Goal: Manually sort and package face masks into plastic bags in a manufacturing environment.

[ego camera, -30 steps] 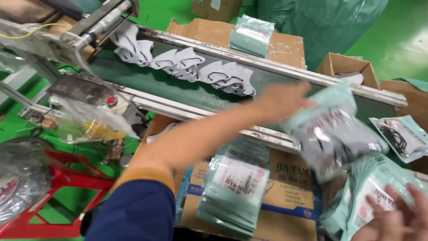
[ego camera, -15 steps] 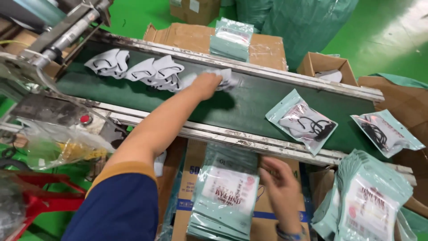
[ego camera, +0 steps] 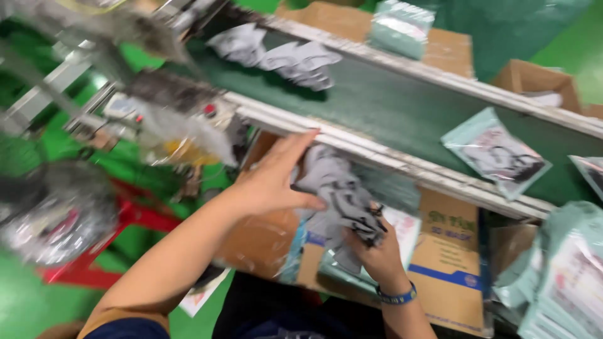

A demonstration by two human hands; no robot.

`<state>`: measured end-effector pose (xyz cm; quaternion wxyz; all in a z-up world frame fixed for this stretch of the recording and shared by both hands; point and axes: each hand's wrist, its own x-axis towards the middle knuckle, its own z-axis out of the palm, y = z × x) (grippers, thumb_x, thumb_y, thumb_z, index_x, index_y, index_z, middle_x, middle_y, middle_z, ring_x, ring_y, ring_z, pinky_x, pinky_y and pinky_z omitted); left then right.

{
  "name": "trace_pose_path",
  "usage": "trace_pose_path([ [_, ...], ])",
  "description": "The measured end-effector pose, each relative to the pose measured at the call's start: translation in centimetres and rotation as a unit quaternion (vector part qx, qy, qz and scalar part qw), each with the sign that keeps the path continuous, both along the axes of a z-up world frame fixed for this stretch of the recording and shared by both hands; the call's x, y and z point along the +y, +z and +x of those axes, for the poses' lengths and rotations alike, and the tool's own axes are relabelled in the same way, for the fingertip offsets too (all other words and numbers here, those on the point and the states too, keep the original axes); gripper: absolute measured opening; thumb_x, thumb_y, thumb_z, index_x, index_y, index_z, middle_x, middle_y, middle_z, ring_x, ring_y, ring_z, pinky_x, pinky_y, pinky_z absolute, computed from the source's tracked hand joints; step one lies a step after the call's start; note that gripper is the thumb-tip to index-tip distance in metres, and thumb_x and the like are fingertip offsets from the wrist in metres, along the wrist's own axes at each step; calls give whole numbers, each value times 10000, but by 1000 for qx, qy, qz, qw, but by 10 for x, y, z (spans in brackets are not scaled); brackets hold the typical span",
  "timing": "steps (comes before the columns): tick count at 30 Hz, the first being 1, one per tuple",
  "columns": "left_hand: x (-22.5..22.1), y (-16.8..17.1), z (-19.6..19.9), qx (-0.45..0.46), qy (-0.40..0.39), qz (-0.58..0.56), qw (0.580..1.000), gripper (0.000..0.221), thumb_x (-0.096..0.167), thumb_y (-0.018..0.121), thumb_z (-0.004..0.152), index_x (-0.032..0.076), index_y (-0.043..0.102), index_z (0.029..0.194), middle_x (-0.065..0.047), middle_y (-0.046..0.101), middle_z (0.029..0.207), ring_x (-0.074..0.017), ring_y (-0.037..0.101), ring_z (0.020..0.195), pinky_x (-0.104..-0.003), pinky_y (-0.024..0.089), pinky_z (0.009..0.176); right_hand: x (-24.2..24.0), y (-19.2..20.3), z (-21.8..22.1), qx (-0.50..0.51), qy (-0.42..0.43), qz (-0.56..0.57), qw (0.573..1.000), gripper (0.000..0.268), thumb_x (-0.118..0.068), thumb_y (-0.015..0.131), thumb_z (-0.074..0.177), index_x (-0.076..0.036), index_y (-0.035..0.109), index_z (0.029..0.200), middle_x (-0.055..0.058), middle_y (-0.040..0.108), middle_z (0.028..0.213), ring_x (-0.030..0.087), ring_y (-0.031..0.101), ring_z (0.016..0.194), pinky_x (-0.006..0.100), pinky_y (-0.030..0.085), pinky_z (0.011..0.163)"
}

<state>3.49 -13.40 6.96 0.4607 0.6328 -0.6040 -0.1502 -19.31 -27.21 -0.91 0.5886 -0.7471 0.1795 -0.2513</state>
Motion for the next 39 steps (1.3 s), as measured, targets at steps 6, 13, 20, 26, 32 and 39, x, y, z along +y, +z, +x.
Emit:
trace_pose_path([
  [6,85,-39,-11,286,-47,51,956,681,110,843,761,58,576,1385,-112,726,1229,-220,668,1171,-378,531,1025,48,3,50,-51,175,105,978,678,-192,837,851,5,514,1414,102,613,1335,182,579,1216,341,466,1055],
  [13,116,-134,12,-113,69,-98,986,1046,282,950,494,-6,477,1381,-220,688,1197,-377,664,1080,-418,487,913,74,-124,94,101,207,42,972,1229,-456,884,747,-64,127,1631,148,478,1517,258,489,1398,376,370,1172],
  [20,138,-157,16,143,119,100,977,720,231,834,793,145,520,1435,-83,740,1253,-260,752,1214,-376,575,1053,76,-29,84,40,289,-65,954,1256,-335,951,580,-27,299,1608,174,463,1557,306,428,1457,393,314,1198],
  [26,127,-179,13,-95,91,-21,991,1071,414,990,581,81,417,1422,-191,647,1259,-381,596,1235,-560,292,1067,65,-116,89,100,185,-204,956,689,-110,926,622,-44,669,1258,110,671,1232,238,671,1160,355,549,977],
  [32,134,-165,8,376,-19,18,926,519,452,509,1037,67,580,1377,-107,684,1282,-211,652,1164,-295,480,1027,46,-87,60,161,238,2,958,342,-99,870,764,-62,762,1086,15,800,1044,162,755,974,320,607,879],
  [39,133,-123,-15,300,38,39,952,298,279,708,917,6,733,1035,-64,752,925,-134,694,841,-310,557,771,33,-105,43,102,259,71,958,358,-41,869,643,-18,744,978,51,776,964,192,726,930,349,587,833],
])
